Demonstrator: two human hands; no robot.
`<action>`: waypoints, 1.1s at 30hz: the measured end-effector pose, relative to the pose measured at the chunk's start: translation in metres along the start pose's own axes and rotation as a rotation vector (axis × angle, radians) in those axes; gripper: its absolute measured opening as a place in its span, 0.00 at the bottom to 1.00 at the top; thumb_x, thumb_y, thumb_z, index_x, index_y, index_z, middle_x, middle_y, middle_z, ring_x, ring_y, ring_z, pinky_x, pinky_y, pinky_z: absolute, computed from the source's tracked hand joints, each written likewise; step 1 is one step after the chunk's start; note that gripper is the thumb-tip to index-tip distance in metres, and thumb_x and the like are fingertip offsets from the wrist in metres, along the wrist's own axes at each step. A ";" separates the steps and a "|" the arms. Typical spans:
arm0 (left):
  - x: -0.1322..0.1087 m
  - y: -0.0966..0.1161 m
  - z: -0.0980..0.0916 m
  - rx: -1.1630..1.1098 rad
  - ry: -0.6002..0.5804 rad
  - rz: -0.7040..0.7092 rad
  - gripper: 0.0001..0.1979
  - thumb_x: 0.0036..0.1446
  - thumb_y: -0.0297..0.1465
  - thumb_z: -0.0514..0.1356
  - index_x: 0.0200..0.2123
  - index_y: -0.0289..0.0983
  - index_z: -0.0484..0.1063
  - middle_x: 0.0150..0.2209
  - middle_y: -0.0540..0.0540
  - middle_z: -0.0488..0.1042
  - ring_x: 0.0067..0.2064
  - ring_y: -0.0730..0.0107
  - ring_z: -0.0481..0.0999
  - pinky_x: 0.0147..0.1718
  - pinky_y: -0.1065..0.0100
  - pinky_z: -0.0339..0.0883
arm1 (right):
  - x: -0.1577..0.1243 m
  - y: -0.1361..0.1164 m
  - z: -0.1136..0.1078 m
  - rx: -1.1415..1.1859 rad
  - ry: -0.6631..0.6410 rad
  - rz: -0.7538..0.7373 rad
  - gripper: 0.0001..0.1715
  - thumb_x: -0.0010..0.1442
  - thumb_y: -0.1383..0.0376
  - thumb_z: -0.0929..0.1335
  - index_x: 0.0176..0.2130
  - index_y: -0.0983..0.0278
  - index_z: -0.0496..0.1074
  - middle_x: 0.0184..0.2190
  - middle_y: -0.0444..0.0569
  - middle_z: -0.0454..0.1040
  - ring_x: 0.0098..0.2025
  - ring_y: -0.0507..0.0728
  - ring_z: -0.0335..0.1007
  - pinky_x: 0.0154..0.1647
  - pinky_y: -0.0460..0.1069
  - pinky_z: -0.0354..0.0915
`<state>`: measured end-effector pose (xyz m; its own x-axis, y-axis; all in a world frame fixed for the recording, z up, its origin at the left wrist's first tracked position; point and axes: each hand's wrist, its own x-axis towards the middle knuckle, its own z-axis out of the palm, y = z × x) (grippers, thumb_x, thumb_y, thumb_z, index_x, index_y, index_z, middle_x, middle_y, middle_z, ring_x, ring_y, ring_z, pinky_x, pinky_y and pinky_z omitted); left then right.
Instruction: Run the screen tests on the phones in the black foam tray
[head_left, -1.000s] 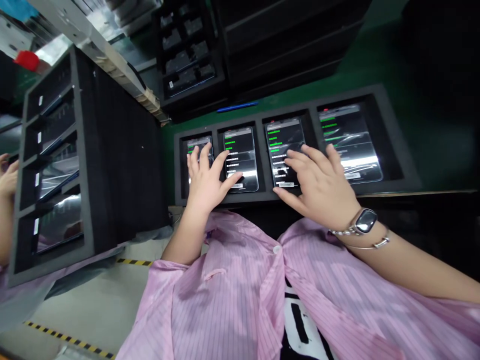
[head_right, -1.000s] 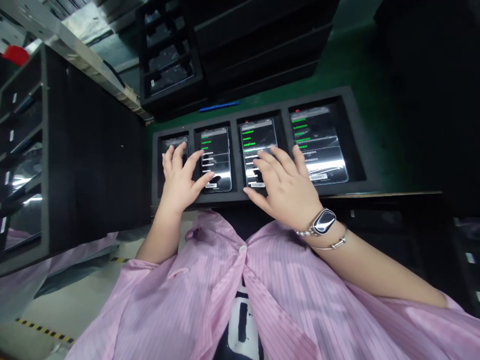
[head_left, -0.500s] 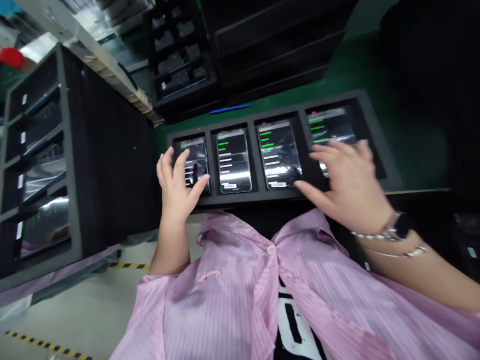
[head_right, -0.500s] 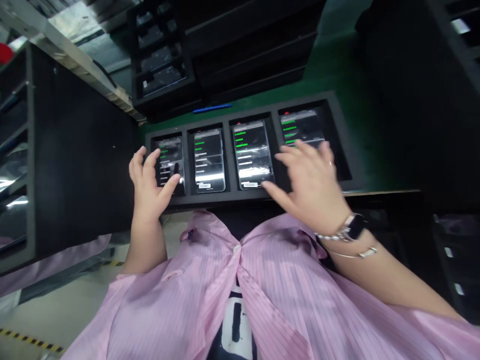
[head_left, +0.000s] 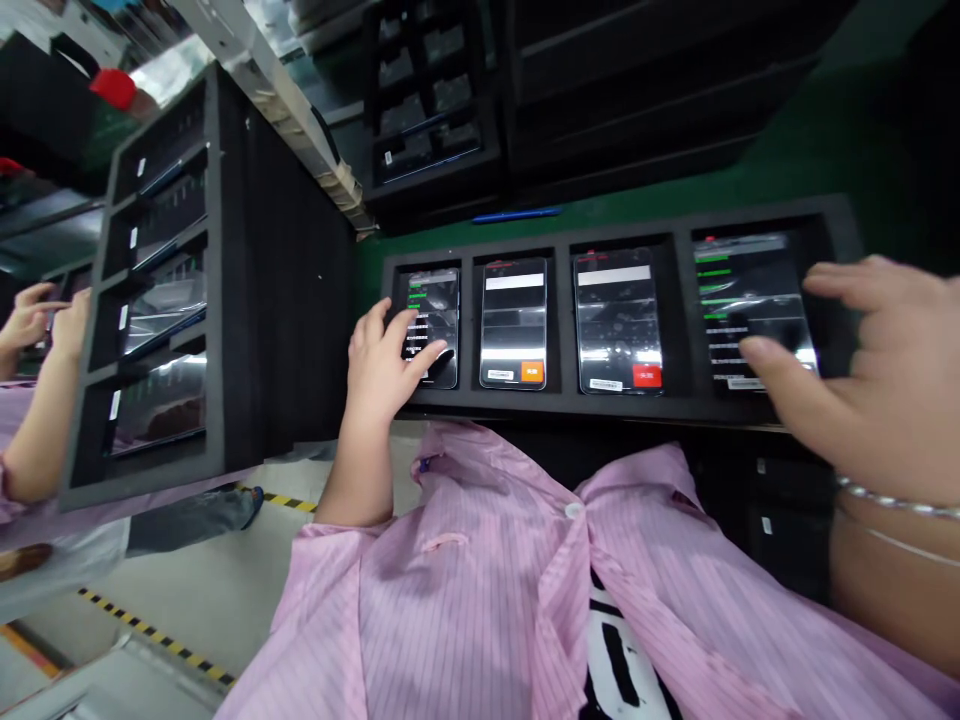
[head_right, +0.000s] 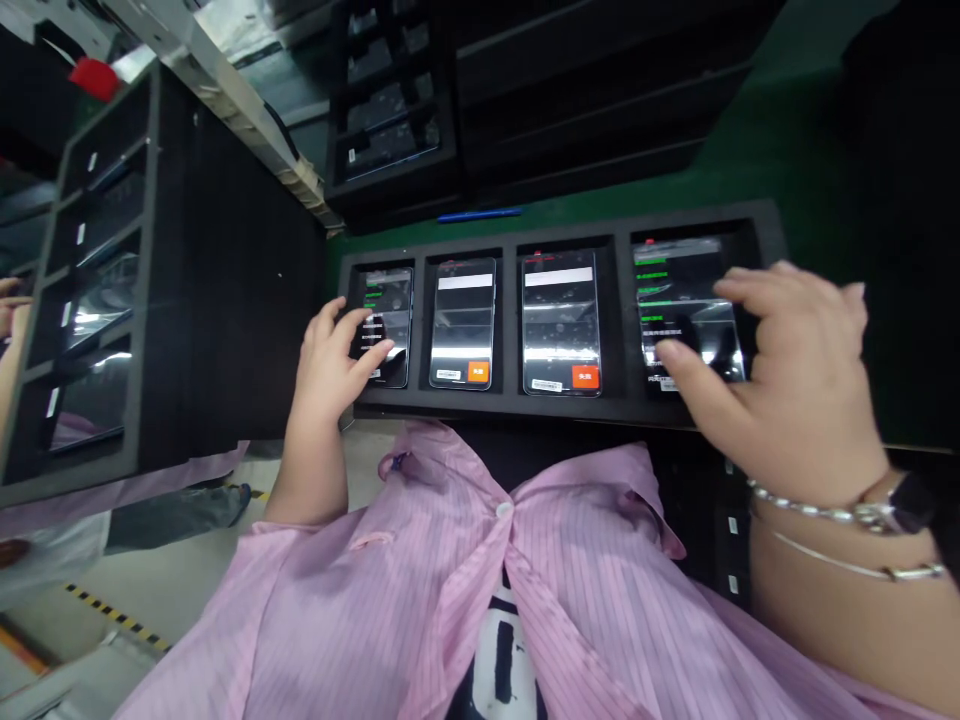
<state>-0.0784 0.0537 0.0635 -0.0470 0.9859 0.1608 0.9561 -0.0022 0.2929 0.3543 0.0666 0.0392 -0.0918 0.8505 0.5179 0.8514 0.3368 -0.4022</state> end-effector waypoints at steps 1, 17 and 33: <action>0.012 0.001 -0.004 0.001 0.029 0.029 0.36 0.63 0.62 0.57 0.60 0.42 0.74 0.68 0.34 0.66 0.68 0.38 0.68 0.66 0.43 0.64 | 0.016 0.000 -0.002 0.005 -0.041 0.014 0.52 0.65 0.28 0.57 0.61 0.66 0.72 0.55 0.67 0.75 0.63 0.76 0.68 0.67 0.75 0.59; 0.154 0.032 0.030 0.202 -0.205 0.104 0.30 0.75 0.47 0.42 0.52 0.38 0.79 0.56 0.34 0.78 0.57 0.44 0.76 0.61 0.43 0.61 | 0.161 0.001 0.081 -0.299 -0.670 0.251 0.49 0.74 0.42 0.51 0.44 0.80 0.79 0.36 0.66 0.77 0.44 0.68 0.77 0.39 0.60 0.63; 0.110 0.050 -0.011 -0.200 0.093 0.286 0.25 0.75 0.48 0.47 0.56 0.40 0.76 0.57 0.42 0.78 0.62 0.60 0.75 0.65 0.61 0.64 | 0.107 -0.057 0.003 0.292 -0.053 -0.066 0.23 0.76 0.59 0.60 0.55 0.68 0.78 0.50 0.55 0.79 0.53 0.59 0.76 0.55 0.54 0.69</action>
<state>-0.0394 0.1601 0.1062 0.1791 0.9213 0.3451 0.8596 -0.3171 0.4006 0.2951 0.1393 0.1152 -0.1751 0.8401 0.5134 0.6590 0.4874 -0.5729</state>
